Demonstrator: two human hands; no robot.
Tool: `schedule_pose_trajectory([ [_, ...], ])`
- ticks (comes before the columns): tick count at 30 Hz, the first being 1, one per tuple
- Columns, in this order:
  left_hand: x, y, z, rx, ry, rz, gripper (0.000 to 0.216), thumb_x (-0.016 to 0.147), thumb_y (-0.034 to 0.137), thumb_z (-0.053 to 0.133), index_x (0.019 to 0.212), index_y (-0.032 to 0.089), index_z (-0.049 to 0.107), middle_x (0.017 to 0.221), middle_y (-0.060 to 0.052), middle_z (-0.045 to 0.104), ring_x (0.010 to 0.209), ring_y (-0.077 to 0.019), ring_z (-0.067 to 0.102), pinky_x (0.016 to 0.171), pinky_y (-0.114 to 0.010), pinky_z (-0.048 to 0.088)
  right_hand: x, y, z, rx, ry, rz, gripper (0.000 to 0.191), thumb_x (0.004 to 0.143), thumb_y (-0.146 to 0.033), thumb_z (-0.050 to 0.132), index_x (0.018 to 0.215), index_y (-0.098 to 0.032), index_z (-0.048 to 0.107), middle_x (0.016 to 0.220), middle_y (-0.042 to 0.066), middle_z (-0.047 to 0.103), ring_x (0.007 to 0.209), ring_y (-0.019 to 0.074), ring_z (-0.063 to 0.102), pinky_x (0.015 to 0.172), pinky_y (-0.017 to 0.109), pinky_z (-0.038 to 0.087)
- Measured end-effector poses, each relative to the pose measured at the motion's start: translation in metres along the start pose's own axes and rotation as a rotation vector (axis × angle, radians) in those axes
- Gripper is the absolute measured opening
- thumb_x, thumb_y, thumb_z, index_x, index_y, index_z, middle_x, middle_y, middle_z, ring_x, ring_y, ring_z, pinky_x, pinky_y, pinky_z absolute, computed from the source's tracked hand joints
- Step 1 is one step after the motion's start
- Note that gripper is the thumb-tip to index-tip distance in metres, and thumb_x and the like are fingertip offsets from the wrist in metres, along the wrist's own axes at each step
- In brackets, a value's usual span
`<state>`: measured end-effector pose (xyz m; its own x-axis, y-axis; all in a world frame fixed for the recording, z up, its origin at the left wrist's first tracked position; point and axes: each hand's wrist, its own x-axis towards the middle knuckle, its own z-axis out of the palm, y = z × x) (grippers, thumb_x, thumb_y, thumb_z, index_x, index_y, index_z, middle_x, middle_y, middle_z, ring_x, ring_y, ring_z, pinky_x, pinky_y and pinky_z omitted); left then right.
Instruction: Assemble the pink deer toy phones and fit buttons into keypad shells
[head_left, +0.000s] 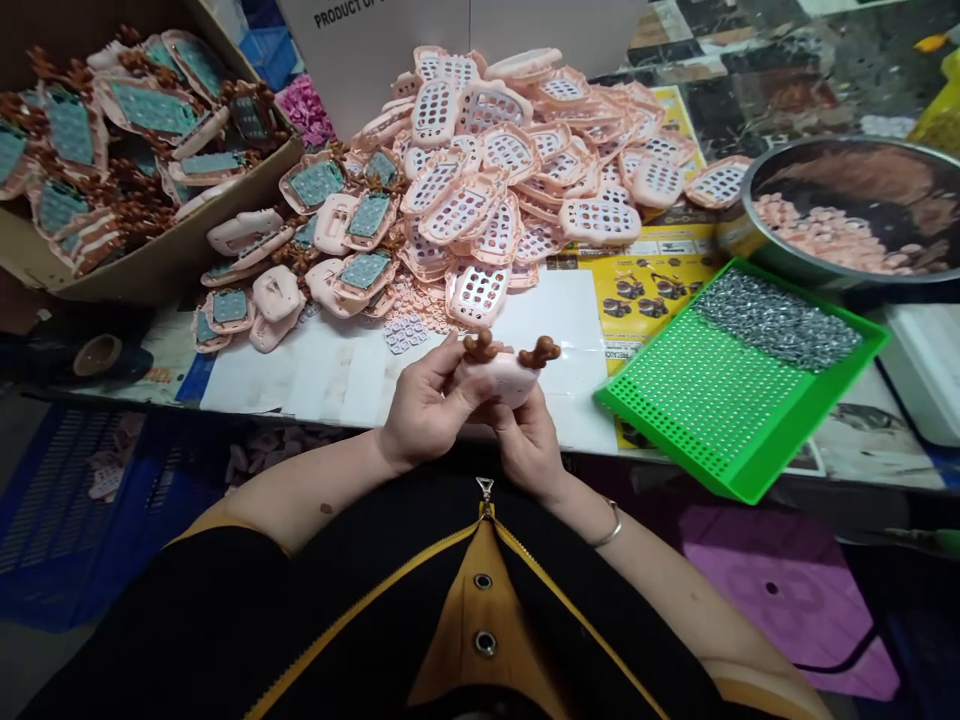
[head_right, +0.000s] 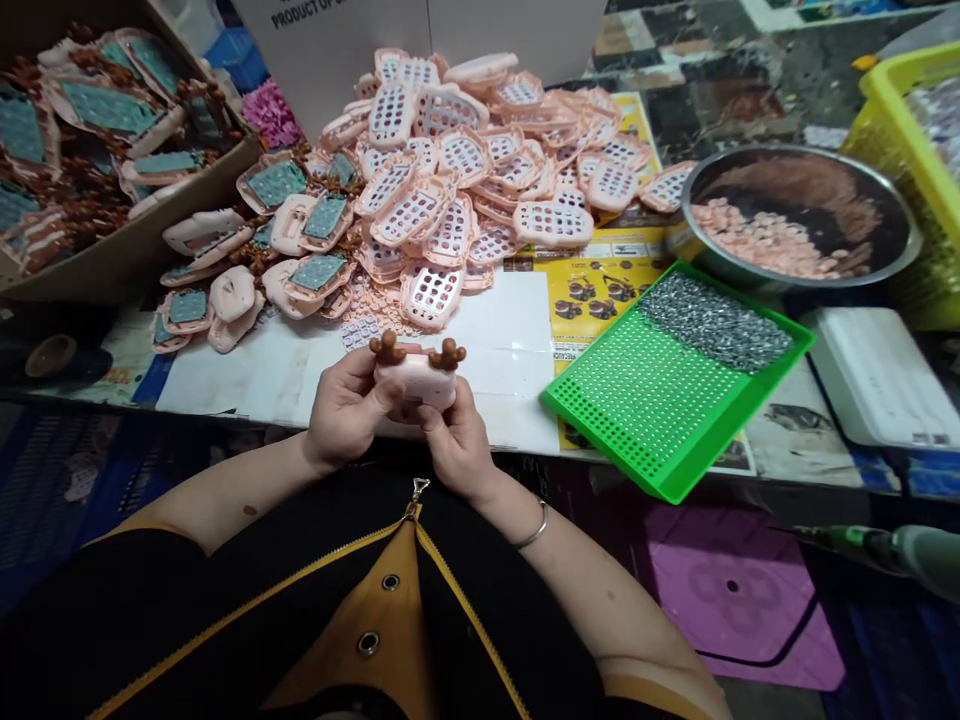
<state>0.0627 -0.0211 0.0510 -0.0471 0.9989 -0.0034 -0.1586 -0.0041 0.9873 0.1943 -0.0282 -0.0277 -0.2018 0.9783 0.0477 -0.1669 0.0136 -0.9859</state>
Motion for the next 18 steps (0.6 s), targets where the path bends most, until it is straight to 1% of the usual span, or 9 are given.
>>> schedule_pose_trajectory([
  [2,0.001,0.0,0.0,0.022,-0.024,0.02,0.039,0.07,0.042,0.088,0.099,0.018,0.078,0.107,-0.01,0.075,0.106,-0.0277,0.068,0.101,-0.037,0.048,0.001,0.002,0.004,0.116,-0.02,0.061,0.067,0.083,-0.074,0.06,0.131,-0.029,0.047,0.142,0.012,0.059,0.125,0.0267,0.062,0.1,0.043,0.058],
  [3,0.003,-0.001,-0.001,0.042,-0.028,0.027,0.041,0.07,0.039,0.088,0.103,0.019,0.078,0.112,-0.01,0.075,0.11,-0.0286,0.066,0.104,-0.037,0.046,0.002,0.002,0.005,0.179,-0.036,0.106,0.07,0.083,-0.075,0.059,0.135,-0.031,0.045,0.145,0.011,0.057,0.128,0.0269,0.061,0.1,0.044,0.058],
  [6,0.005,-0.008,-0.005,0.161,-0.057,0.042,0.045,0.074,0.037,0.084,0.114,0.02,0.075,0.12,-0.011,0.073,0.118,-0.0312,0.063,0.112,-0.041,0.039,0.006,-0.001,0.008,0.328,-0.053,0.232,0.071,0.085,-0.077,0.053,0.141,-0.035,0.041,0.145,0.009,0.059,0.128,0.0261,0.062,0.098,0.046,0.06],
  [8,0.004,-0.012,-0.006,0.277,-0.093,0.072,0.04,0.078,0.038,0.08,0.113,0.02,0.075,0.117,-0.011,0.075,0.117,-0.0322,0.063,0.118,-0.045,0.03,0.007,-0.005,0.011,0.383,-0.049,0.283,0.07,0.086,-0.076,0.051,0.142,-0.036,0.043,0.145,0.008,0.06,0.129,0.0255,0.062,0.1,0.047,0.059],
  [10,0.002,-0.015,-0.007,0.393,-0.105,0.134,0.033,0.083,0.039,0.074,0.11,0.021,0.076,0.112,-0.01,0.076,0.115,-0.0322,0.064,0.123,-0.047,0.019,0.006,-0.007,0.014,0.412,-0.041,0.309,0.07,0.086,-0.076,0.052,0.142,-0.034,0.046,0.146,0.008,0.059,0.133,0.0251,0.059,0.103,0.047,0.058],
  [12,0.001,-0.018,-0.007,0.486,-0.1,0.194,0.031,0.086,0.038,0.07,0.111,0.02,0.075,0.113,-0.01,0.076,0.117,-0.0322,0.064,0.125,-0.048,0.012,0.005,-0.008,0.018,0.412,-0.014,0.309,0.072,0.085,-0.077,0.053,0.141,-0.033,0.047,0.149,0.008,0.057,0.139,0.0244,0.054,0.108,0.047,0.055],
  [13,0.001,-0.019,-0.007,0.513,-0.112,0.205,0.032,0.087,0.038,0.068,0.113,0.02,0.074,0.115,-0.011,0.075,0.118,-0.0324,0.063,0.126,-0.049,0.01,0.005,-0.008,0.019,0.403,0.005,0.303,0.073,0.084,-0.078,0.053,0.141,-0.032,0.048,0.15,0.008,0.056,0.142,0.024,0.052,0.111,0.046,0.053],
  [15,0.003,-0.021,-0.009,0.508,-0.153,0.194,0.035,0.089,0.039,0.065,0.118,0.02,0.072,0.121,-0.011,0.075,0.121,-0.0326,0.063,0.125,-0.049,0.012,0.006,-0.007,0.02,0.382,0.031,0.302,0.074,0.084,-0.078,0.053,0.141,-0.031,0.049,0.151,0.009,0.055,0.143,0.0235,0.051,0.114,0.046,0.051],
  [18,0.006,-0.024,-0.013,0.455,-0.184,0.121,0.052,0.085,0.046,0.07,0.13,0.021,0.066,0.139,-0.014,0.066,0.132,-0.0357,0.056,0.123,-0.05,0.018,0.01,-0.005,0.019,0.393,0.018,0.346,0.072,0.088,-0.077,0.046,0.142,-0.029,0.049,0.149,0.01,0.058,0.137,0.0246,0.057,0.11,0.047,0.054],
])
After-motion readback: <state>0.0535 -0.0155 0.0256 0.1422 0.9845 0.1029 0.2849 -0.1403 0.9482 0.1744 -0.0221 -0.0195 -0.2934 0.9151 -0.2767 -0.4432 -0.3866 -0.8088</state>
